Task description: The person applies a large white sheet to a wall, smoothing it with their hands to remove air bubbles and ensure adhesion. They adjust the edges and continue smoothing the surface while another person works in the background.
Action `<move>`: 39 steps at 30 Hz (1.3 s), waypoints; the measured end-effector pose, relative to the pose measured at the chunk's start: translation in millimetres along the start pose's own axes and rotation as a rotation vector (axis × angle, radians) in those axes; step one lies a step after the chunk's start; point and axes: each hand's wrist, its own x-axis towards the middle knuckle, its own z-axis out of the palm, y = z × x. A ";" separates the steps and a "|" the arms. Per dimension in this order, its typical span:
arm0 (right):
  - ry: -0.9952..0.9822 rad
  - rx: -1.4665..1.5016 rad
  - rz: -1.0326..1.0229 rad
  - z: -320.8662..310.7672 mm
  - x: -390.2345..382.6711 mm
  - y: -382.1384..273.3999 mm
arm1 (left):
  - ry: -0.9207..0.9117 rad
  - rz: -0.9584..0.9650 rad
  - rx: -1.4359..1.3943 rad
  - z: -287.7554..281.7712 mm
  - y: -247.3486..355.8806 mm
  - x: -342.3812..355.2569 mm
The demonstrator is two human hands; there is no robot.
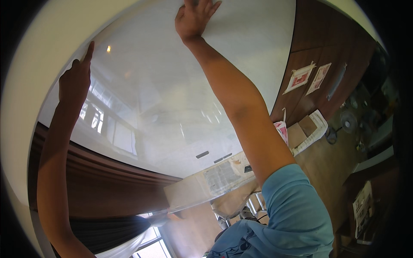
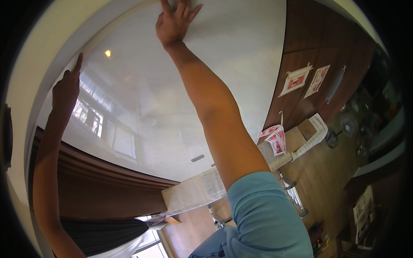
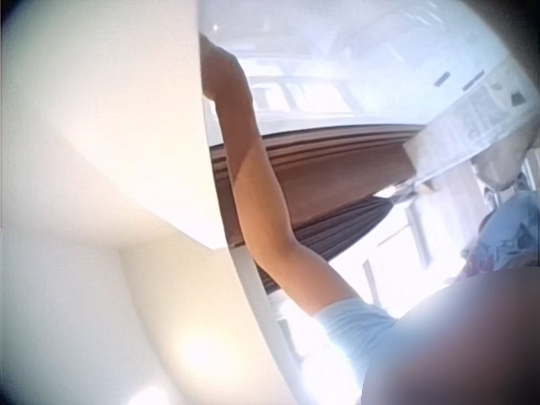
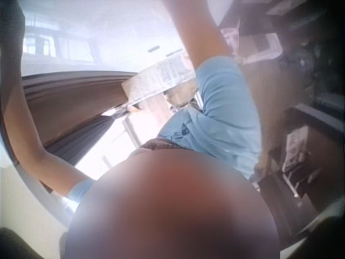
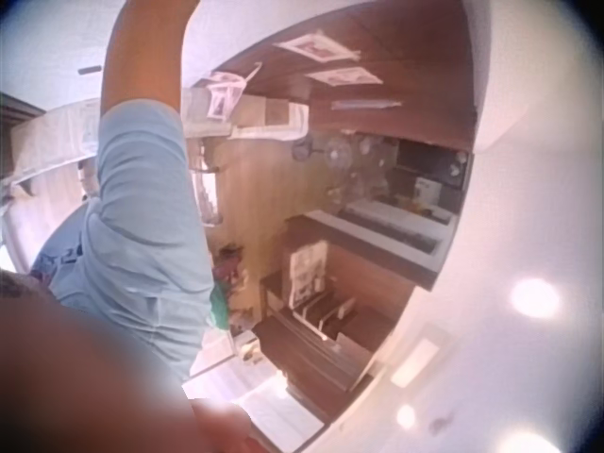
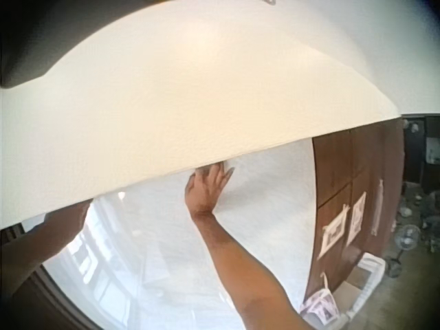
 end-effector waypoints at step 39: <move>0.036 0.022 0.147 15.8 -28.8 -74.0 | 0.148 0.036 -0.068 19.9 -1.3 13.3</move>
